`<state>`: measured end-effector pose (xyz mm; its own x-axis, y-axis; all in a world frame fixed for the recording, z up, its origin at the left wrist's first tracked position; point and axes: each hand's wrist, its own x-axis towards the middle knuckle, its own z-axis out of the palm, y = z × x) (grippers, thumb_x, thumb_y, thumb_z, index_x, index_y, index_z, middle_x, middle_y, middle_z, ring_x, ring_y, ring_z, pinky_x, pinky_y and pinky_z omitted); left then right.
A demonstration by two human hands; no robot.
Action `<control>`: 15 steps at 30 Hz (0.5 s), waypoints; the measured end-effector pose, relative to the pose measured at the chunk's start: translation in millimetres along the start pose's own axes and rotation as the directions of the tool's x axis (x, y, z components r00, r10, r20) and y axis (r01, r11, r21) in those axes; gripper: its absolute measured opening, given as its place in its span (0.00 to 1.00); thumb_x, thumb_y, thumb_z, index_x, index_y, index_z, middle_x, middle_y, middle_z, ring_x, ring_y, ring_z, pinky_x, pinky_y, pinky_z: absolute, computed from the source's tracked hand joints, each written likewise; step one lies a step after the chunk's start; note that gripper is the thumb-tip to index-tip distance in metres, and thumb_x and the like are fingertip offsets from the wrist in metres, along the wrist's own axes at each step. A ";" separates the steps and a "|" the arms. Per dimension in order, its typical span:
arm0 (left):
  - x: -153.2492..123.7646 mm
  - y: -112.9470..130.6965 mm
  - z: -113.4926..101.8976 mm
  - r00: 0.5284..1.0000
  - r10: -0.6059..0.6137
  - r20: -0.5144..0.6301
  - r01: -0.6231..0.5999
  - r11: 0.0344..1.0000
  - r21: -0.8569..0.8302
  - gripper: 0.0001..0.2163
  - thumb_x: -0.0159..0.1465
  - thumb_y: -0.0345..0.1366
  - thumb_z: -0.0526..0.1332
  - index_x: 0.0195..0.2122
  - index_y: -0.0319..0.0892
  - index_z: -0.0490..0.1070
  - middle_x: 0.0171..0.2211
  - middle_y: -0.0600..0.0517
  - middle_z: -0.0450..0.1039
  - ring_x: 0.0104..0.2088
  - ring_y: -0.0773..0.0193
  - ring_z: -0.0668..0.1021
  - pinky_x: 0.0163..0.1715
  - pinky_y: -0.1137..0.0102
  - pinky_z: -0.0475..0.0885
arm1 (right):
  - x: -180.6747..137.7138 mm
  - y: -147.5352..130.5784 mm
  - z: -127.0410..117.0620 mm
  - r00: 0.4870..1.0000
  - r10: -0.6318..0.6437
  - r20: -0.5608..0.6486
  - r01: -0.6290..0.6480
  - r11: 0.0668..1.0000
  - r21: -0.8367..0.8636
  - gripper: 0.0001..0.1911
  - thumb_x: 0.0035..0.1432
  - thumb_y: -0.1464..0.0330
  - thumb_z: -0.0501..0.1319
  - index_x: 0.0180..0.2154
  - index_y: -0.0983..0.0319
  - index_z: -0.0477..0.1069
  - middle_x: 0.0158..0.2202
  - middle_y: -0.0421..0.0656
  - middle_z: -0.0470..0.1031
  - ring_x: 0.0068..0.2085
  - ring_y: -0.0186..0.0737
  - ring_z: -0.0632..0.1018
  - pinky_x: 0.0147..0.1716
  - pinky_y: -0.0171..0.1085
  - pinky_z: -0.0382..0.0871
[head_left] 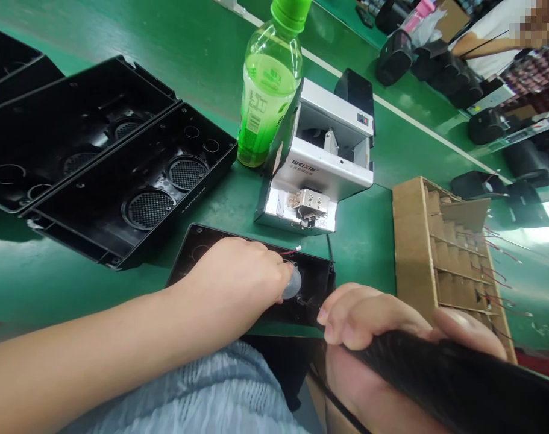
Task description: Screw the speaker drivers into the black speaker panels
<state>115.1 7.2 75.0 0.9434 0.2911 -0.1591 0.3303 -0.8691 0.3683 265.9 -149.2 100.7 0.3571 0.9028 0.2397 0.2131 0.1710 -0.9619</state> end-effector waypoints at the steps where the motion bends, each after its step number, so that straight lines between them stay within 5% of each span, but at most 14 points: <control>1: 0.1 0.5 -1.1 1.000 -0.007 0.012 0.007 1.000 0.007 0.10 0.68 0.34 0.73 0.50 0.48 0.85 0.42 0.55 0.89 0.38 0.53 0.88 0.30 0.61 0.67 | 0.7 1.4 2.2 1.000 0.007 0.000 -0.007 1.000 0.007 0.14 0.68 0.50 0.65 0.37 0.52 0.78 0.28 0.43 0.75 0.33 0.52 0.81 0.34 0.53 0.80; 5: 0.6 3.0 -4.9 0.999 -0.015 0.045 0.014 1.000 0.018 0.11 0.68 0.35 0.74 0.51 0.48 0.85 0.42 0.56 0.89 0.39 0.52 0.88 0.30 0.60 0.68 | -1.9 5.5 11.3 0.998 -0.004 -0.058 0.007 0.999 0.053 0.15 0.70 0.51 0.63 0.37 0.52 0.77 0.26 0.42 0.74 0.31 0.50 0.79 0.32 0.52 0.78; 11: -1.9 1.1 0.7 1.000 0.014 0.013 -0.014 0.999 0.040 0.14 0.68 0.38 0.75 0.54 0.48 0.83 0.45 0.55 0.89 0.42 0.52 0.89 0.33 0.60 0.71 | -8.8 10.7 37.0 0.921 -0.044 -0.388 0.122 0.977 0.177 0.27 0.77 0.67 0.46 0.32 0.56 0.79 0.22 0.41 0.74 0.26 0.43 0.77 0.31 0.47 0.72; 15: -6.0 -2.6 6.5 0.997 0.059 -0.051 -0.057 0.998 0.037 0.16 0.67 0.39 0.76 0.55 0.46 0.82 0.47 0.51 0.88 0.43 0.51 0.88 0.36 0.60 0.75 | -4.8 13.1 36.5 0.888 -0.166 -0.429 0.244 0.960 0.133 0.16 0.76 0.59 0.55 0.56 0.50 0.79 0.28 0.37 0.80 0.25 0.44 0.76 0.30 0.47 0.75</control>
<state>108.3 5.1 69.0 0.9615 0.2595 -0.0899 0.2745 -0.8986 0.3424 233.8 -136.9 82.2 0.6714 0.6041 0.4293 0.1707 0.4376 -0.8828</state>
